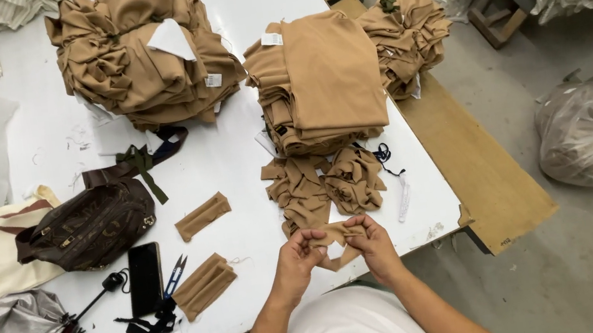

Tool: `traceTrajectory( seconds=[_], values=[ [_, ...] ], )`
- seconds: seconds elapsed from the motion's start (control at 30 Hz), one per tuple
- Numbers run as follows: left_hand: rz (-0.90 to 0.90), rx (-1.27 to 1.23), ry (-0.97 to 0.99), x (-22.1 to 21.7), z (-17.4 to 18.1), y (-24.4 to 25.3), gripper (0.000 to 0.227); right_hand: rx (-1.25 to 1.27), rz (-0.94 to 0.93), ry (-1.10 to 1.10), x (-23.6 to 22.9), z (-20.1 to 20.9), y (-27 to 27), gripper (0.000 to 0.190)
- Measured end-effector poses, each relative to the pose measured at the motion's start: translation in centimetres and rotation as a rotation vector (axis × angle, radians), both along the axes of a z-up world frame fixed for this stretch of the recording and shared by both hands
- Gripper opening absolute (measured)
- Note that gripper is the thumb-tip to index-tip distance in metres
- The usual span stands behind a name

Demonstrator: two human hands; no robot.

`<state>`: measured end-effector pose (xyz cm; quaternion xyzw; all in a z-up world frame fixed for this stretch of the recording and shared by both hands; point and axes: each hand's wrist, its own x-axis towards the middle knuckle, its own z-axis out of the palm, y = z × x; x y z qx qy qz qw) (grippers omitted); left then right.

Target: Organizing and bundling small tan fabric pieces by folding and stacking them on a work table.

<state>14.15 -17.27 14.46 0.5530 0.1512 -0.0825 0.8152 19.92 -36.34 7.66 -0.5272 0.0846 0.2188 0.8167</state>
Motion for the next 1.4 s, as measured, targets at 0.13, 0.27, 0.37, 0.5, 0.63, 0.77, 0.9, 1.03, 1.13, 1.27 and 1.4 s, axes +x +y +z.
traceTrajectory(
  seconds=[0.13,0.27,0.37,0.5,0.63,0.77,0.9,1.03,1.13,1.27,1.4],
  values=[
    [-0.024,0.607,0.076,-0.9,1.4,-1.7,0.032,-0.392,-0.169,-0.318,-1.0,-0.1,-0.8,0.018],
    [0.086,0.781,-0.108,-0.4,-1.2,-2.4,0.041,-0.507,-0.188,-0.586,-1.4,2.7,-1.7,0.023],
    [0.294,0.99,-0.251,0.8,-0.6,-2.2,0.046,-0.654,-0.131,-0.723,-1.5,3.6,-2.2,0.027],
    [0.454,1.059,-0.323,1.1,-0.5,-2.2,0.042,-0.786,-0.21,-0.914,-1.2,4.8,-2.1,0.033],
    [0.31,1.28,-0.492,0.5,-1.7,-2.9,0.033,-0.89,-0.393,-1.029,0.9,3.1,-2.8,0.046],
    [0.319,1.255,-0.514,0.0,-0.4,-2.8,0.025,-0.963,-0.381,-1.072,2.8,2.8,-3.6,0.037],
    [0.219,1.051,-0.682,-0.2,1.7,-1.9,0.023,-0.796,-0.242,-0.764,2.4,3.0,-4.1,0.024],
    [0.177,1.015,-0.79,-0.6,2.9,-1.7,0.025,-0.498,-0.298,-0.683,1.5,4.1,-4.1,0.031],
    [0.108,1.273,-0.795,-0.9,2.9,-1.6,0.017,-0.471,-0.32,-0.667,0.8,4.9,-4.0,0.032],
    [-0.033,1.513,-0.828,-1.3,3.6,-0.2,0.009,-0.449,-0.195,-0.651,1.1,5.7,-4.9,0.043],
    [-0.406,1.234,-0.75,-2.4,4.6,1.1,0.018,-0.29,0.139,-0.393,2.2,4.5,-5.7,0.048]
  ],
)
